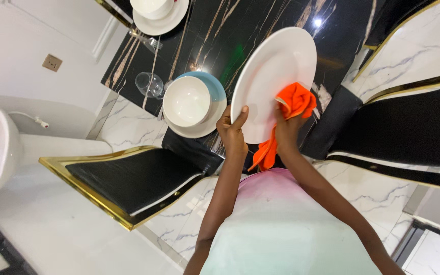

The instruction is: The person takes a white plate from a drying rack, carries it to a table, and wipes the front and back of the plate with an orange cloth.

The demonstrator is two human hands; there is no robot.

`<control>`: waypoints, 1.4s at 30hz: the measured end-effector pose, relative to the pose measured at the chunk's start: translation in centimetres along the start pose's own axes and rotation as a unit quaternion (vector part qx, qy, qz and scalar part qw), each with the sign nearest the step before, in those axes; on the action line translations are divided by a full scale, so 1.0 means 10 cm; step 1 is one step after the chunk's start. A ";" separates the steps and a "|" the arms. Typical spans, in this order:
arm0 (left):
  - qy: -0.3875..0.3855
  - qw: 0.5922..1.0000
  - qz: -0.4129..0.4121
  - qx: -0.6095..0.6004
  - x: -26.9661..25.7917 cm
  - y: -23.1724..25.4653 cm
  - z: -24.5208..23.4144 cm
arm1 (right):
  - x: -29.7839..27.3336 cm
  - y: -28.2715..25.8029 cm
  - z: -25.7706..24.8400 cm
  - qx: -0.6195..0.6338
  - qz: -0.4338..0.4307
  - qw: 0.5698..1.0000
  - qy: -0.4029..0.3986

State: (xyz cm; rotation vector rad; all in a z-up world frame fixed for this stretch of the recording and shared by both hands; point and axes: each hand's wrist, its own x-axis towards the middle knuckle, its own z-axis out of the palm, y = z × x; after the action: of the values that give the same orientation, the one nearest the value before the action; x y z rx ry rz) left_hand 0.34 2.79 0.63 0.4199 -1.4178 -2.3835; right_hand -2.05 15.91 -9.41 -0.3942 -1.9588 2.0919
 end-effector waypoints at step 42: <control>-0.079 0.978 0.034 0.192 0.04 -0.01 0.23 | 0.58 -1.27 -0.07 -0.199 -0.397 0.896 0.001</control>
State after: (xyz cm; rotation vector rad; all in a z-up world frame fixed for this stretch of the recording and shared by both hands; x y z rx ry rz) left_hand -1.02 4.49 1.58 0.2735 -1.9429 -2.1252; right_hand -7.27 19.45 3.05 0.3088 -2.0480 1.1787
